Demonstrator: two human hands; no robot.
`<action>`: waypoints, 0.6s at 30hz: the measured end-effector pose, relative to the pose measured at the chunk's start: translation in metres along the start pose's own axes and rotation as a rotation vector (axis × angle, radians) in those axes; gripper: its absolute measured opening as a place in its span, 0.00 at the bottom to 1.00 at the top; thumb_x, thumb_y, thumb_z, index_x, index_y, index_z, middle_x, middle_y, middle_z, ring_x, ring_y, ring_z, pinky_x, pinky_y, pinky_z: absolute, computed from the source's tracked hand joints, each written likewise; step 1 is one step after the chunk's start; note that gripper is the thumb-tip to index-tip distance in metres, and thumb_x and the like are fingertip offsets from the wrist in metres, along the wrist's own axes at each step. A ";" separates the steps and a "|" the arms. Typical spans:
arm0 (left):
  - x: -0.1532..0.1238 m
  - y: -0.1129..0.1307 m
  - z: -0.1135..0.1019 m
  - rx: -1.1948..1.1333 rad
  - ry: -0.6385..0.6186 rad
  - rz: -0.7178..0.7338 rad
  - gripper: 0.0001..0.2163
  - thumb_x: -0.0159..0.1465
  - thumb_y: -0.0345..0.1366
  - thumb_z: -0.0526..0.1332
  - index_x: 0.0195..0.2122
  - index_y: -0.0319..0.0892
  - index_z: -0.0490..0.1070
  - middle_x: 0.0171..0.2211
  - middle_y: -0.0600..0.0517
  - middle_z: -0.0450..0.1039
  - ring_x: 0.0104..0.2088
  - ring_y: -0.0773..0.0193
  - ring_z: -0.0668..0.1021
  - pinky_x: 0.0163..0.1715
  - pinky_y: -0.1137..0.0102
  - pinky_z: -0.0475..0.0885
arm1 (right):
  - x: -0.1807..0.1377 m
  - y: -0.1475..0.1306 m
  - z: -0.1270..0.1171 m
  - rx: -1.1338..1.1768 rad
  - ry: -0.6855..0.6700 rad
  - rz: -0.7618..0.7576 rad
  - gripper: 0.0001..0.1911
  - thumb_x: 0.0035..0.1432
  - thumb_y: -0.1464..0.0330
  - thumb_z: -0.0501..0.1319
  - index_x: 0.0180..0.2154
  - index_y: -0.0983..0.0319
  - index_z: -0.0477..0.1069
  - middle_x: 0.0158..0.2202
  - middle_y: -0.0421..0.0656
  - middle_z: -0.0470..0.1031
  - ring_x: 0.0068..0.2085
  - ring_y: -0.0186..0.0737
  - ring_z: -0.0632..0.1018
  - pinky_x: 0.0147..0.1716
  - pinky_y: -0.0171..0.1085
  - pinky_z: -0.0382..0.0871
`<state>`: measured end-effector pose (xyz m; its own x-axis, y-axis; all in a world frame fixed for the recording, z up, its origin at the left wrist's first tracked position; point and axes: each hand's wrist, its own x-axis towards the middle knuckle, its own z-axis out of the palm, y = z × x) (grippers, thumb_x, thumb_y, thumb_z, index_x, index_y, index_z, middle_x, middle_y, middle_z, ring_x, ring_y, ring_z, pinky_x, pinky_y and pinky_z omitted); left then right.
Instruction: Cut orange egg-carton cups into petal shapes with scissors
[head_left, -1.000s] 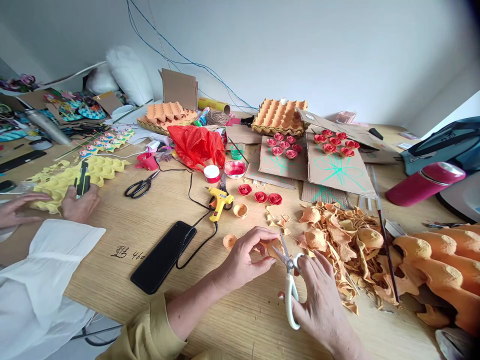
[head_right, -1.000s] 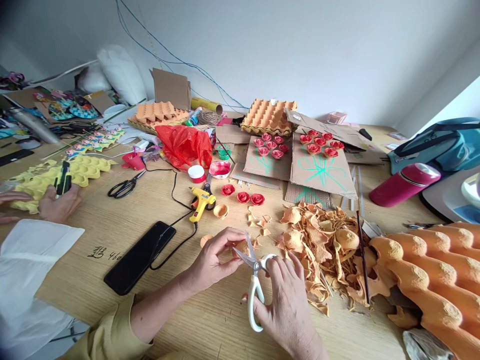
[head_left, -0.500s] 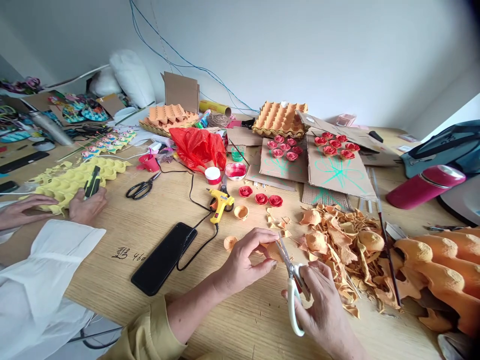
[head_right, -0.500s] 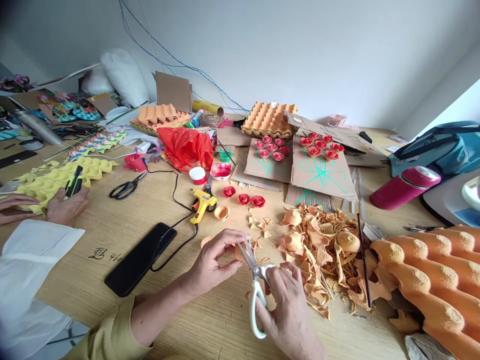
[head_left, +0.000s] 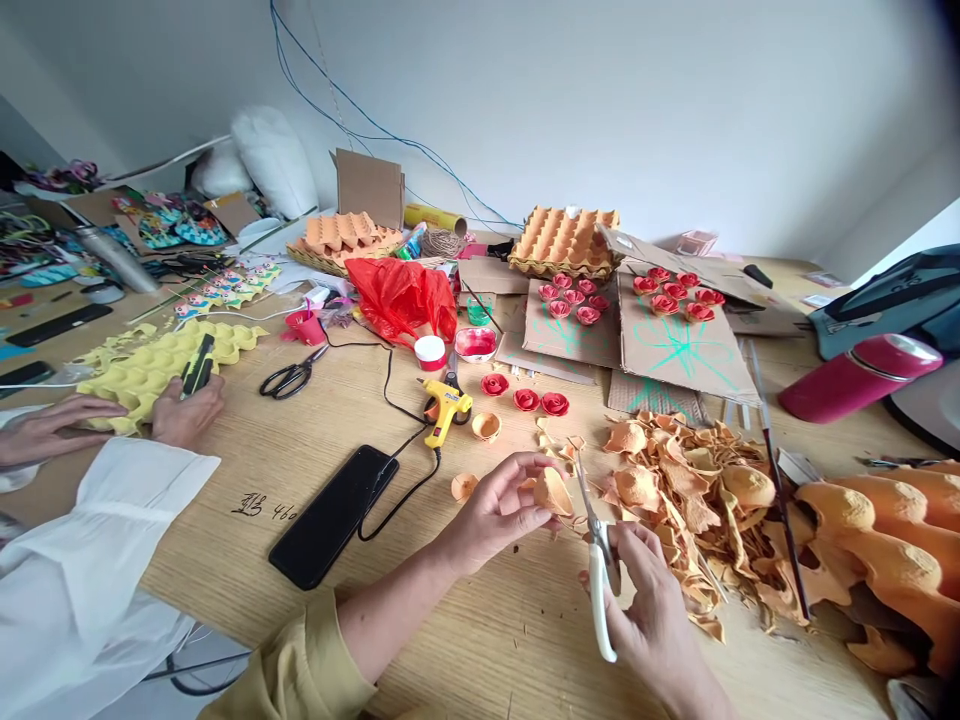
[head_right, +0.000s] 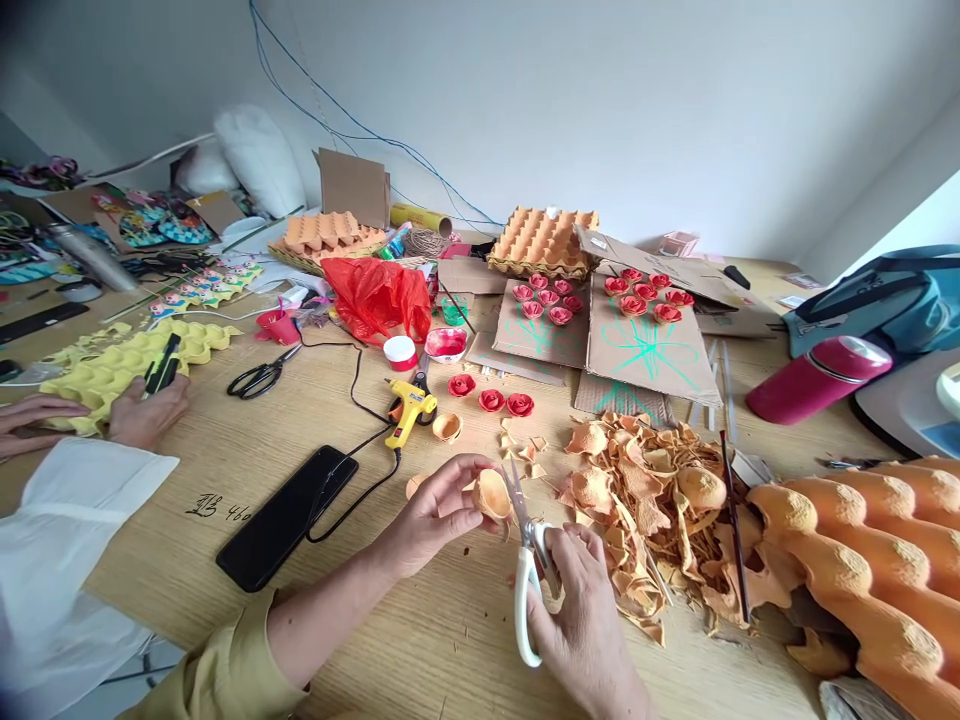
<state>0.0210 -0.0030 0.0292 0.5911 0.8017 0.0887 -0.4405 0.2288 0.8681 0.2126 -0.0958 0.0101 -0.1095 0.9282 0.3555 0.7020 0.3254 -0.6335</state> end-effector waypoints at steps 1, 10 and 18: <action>0.001 0.000 -0.001 -0.044 -0.009 -0.018 0.18 0.62 0.35 0.67 0.53 0.47 0.69 0.50 0.49 0.70 0.43 0.62 0.79 0.42 0.66 0.77 | 0.000 0.000 0.000 -0.017 -0.001 -0.016 0.10 0.66 0.68 0.56 0.33 0.57 0.56 0.29 0.36 0.61 0.32 0.39 0.65 0.40 0.44 0.63; 0.004 0.000 -0.012 -0.388 -0.101 -0.238 0.18 0.63 0.42 0.64 0.53 0.44 0.69 0.47 0.44 0.77 0.36 0.61 0.83 0.32 0.71 0.74 | -0.001 -0.001 -0.004 -0.008 0.106 -0.042 0.05 0.64 0.67 0.58 0.35 0.57 0.61 0.33 0.41 0.69 0.39 0.45 0.71 0.39 0.44 0.67; 0.004 0.003 -0.009 -0.421 -0.105 -0.280 0.13 0.63 0.45 0.63 0.45 0.45 0.70 0.45 0.45 0.77 0.33 0.60 0.81 0.28 0.72 0.68 | -0.002 -0.002 -0.004 0.004 0.098 -0.080 0.03 0.63 0.69 0.57 0.36 0.57 0.62 0.33 0.41 0.70 0.38 0.45 0.72 0.41 0.46 0.67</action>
<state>0.0163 0.0059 0.0277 0.7802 0.6234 -0.0516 -0.4770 0.6463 0.5956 0.2139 -0.0993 0.0133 -0.0952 0.8772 0.4705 0.6907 0.3986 -0.6034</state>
